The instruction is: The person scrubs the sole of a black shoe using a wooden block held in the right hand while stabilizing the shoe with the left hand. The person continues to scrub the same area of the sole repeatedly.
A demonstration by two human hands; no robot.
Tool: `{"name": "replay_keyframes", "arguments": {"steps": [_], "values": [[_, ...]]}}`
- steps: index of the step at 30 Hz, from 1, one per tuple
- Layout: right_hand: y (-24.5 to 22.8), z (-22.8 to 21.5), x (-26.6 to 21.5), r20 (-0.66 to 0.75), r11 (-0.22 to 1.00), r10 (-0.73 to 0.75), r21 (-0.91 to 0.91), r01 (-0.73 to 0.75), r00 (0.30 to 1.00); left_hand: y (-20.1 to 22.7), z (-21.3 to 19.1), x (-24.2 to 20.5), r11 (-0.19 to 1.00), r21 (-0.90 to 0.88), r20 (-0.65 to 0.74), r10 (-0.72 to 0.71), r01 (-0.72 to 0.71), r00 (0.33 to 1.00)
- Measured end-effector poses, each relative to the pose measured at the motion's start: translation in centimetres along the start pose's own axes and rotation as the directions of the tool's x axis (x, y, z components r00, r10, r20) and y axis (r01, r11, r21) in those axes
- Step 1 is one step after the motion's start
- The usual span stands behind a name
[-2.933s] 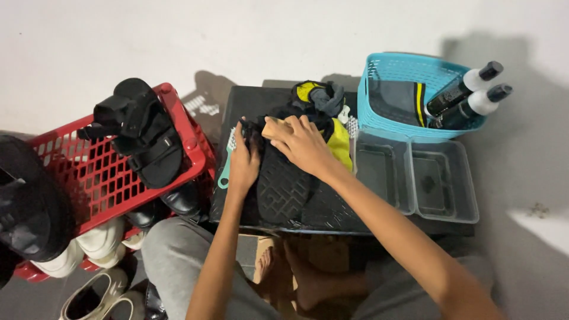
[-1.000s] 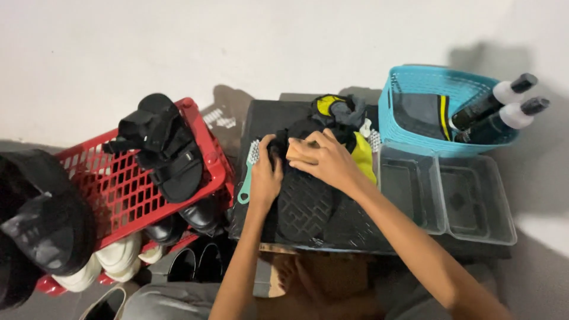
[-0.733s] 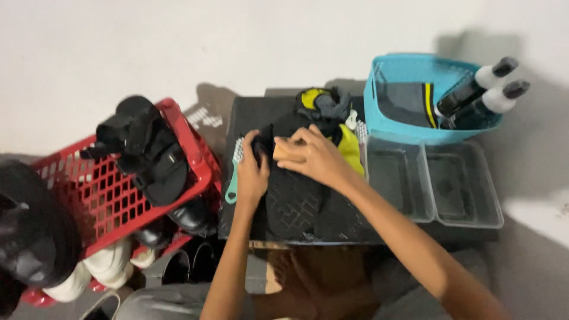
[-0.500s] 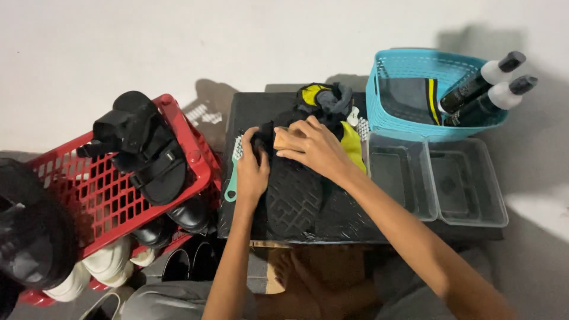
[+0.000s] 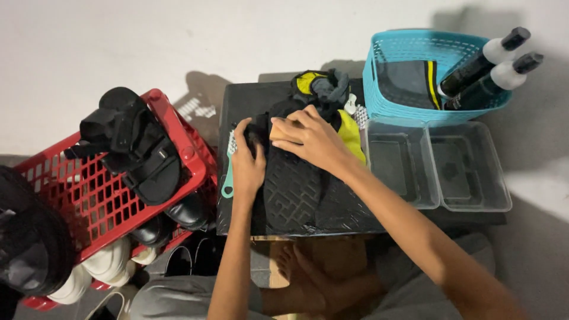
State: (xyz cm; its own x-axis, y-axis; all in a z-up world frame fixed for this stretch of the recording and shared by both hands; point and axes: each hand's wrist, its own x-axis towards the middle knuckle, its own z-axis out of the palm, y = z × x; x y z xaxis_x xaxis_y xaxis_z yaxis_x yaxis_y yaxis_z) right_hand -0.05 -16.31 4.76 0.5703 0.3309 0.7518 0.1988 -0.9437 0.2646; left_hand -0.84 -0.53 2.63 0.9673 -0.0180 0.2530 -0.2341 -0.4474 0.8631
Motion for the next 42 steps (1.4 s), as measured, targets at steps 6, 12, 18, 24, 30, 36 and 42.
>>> {"name": "replay_keyframes", "arguments": {"steps": [6,12,18,24,30,36,42], "values": [[3.4,2.2,-2.3,0.21,0.8,-0.216,0.598,0.049,0.954,0.7,-0.1,-0.4,0.999,-0.012,0.001,-0.04,0.04,0.999],[3.4,2.3,-3.0,0.271,0.766,-0.203,0.643,-0.02,0.941,0.2,0.1,-0.2,0.999,0.002,-0.001,-0.04,0.04,0.999],[3.9,1.7,-2.2,0.213,0.806,-0.232,0.588,0.066,0.949,0.6,0.2,-0.7,0.998,0.041,-0.004,-0.038,0.038,0.999],[1.8,0.6,-1.7,0.251,0.935,-0.047,0.351,-0.046,0.967,0.8,0.1,-0.5,0.999,-0.008,-0.02,-0.032,0.032,0.999],[0.8,-0.9,-2.0,0.195,0.74,-0.26,0.669,0.066,0.946,-1.4,0.5,-0.6,0.995,-0.066,0.03,-0.069,0.071,0.997],[2.1,-0.4,0.3,0.175,0.77,-0.224,0.634,0.065,0.959,-1.4,0.4,-0.5,0.995,-0.086,0.015,-0.049,0.05,0.999],[1.8,4.0,-1.7,0.0,0.827,-0.18,0.541,0.151,0.984,-3.2,1.0,-0.2,0.998,-0.063,0.004,-0.001,0.002,1.0]]}}
